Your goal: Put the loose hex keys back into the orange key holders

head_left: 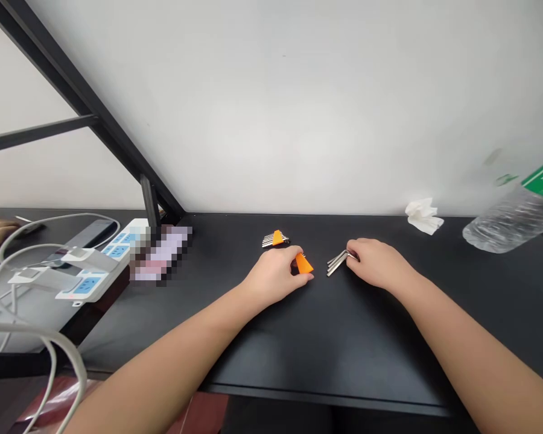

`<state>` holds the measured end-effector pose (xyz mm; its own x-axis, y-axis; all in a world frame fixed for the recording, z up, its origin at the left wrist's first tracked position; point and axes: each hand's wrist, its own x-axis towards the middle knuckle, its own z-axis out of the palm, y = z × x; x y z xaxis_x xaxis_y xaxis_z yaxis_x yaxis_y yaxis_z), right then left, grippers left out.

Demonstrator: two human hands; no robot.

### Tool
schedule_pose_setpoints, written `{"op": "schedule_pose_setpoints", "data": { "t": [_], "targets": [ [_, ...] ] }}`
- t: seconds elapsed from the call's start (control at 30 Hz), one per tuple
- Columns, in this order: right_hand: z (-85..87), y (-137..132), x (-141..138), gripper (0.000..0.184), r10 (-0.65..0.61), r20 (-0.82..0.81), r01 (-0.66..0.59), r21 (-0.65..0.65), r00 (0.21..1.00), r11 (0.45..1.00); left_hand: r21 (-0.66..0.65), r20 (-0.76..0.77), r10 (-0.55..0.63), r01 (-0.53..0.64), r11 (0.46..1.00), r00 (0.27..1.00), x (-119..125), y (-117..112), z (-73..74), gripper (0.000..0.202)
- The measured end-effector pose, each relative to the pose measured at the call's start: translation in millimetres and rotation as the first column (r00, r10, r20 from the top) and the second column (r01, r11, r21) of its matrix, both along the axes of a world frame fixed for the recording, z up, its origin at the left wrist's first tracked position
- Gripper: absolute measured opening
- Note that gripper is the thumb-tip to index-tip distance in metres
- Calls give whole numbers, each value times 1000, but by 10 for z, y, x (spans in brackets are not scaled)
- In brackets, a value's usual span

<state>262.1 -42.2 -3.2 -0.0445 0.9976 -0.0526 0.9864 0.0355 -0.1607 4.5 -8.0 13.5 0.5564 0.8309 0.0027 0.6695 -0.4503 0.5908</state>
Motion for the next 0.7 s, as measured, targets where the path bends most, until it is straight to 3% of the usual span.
{"op": "schedule_pose_setpoints", "data": {
  "t": [0.27,0.7],
  "targets": [
    [66,-70,22,14,-15,27,16,-71,1000,997,-2,-3,1,-1,1000,1000,-7,2,1,27],
    [111,-167,-44,10,34,51,-32,-30,998,999,7,-23,-2,2,1000,1000,-9,17,-18,31]
  ]
}}
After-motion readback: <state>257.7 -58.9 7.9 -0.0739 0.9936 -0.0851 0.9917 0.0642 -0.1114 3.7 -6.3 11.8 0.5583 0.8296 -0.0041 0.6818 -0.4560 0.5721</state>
